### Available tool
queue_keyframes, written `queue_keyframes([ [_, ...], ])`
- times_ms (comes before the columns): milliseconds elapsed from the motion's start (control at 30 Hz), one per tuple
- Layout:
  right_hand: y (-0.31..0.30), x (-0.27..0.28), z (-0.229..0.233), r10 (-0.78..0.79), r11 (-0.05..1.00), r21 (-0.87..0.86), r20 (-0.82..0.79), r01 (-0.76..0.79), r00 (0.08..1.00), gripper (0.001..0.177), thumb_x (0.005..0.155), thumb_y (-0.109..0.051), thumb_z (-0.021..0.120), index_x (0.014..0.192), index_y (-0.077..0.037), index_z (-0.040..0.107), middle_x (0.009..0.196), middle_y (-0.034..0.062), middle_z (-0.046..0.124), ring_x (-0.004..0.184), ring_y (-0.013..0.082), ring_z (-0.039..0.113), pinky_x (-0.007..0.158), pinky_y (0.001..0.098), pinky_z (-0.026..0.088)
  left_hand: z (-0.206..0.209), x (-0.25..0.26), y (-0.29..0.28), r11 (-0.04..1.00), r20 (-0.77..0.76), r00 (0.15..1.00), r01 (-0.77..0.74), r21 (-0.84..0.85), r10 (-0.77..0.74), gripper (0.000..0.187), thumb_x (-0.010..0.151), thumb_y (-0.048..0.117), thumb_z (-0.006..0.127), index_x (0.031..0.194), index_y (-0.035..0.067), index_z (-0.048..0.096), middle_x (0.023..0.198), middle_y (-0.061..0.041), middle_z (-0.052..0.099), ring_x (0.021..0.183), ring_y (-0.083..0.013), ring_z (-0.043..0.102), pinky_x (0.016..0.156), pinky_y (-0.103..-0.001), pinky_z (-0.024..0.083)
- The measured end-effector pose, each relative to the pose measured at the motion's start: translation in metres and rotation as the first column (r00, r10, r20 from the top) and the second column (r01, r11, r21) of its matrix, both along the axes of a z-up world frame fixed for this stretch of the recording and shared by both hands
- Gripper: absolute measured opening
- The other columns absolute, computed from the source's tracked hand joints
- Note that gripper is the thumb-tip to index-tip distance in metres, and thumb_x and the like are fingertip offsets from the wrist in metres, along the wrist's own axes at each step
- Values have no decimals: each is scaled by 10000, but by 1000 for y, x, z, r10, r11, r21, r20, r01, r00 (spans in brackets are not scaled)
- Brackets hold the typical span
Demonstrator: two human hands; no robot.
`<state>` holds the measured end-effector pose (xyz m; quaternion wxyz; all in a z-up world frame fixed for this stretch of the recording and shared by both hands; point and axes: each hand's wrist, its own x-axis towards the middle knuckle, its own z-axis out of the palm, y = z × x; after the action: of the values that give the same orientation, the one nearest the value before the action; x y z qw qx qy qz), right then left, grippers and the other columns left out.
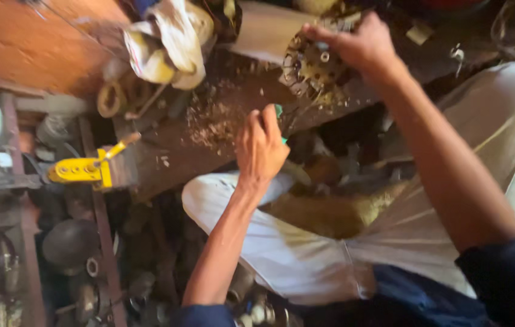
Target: The person uses pliers to remove small white insulating pieces from the slots of a circular electrical component. The person repeatedly picks up the component, uses the pliers to extract the pieces, and places them on the workbench.
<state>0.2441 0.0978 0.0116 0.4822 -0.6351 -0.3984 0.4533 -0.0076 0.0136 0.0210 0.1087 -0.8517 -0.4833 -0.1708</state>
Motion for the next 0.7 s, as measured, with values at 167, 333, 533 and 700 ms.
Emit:
queue_keyframes([
  [167, -11, -8, -1, -145, 988, 12, -265, 153, 953, 512, 777, -455, 896, 1031, -44, 725, 886, 31, 738, 688, 100, 658, 561, 298, 544, 24, 5, 0, 981, -129, 992, 33, 194, -8, 488, 853, -11, 700, 1313, 55, 552, 1059, -130, 608, 970, -300, 625, 797, -457, 497],
  [333, -21, -6, -3, -229, 966, 59, -264, 253, 937, 451, 803, -432, 883, 961, -25, 771, 841, 2, 759, 696, 72, 684, 631, 270, 579, 17, 37, -24, 953, -29, 989, -150, -263, 148, 757, 736, 6, 690, 1450, -67, 448, 1156, -244, 624, 1051, -384, 642, 870, -519, 533],
  [533, -29, -18, -8, -301, 930, 141, -238, 339, 924, 459, 844, -446, 894, 953, -12, 795, 817, 0, 741, 667, 59, 610, 606, 277, 505, 21, 48, -36, 967, -200, 952, -201, 157, 230, 758, 800, -19, 649, 1480, -116, 329, 1293, -335, 559, 1307, -566, 563, 976, -448, 572],
  [700, -30, -22, -11, -354, 921, 185, 29, 343, 935, 538, 887, -489, 911, 909, 27, 763, 768, 32, 731, 658, 76, 637, 619, 278, 522, 9, 36, -22, 971, -226, 948, -236, -36, 223, 626, 862, 36, 706, 1424, -103, 466, 1205, -295, 611, 1108, -437, 650, 794, -438, 579],
])
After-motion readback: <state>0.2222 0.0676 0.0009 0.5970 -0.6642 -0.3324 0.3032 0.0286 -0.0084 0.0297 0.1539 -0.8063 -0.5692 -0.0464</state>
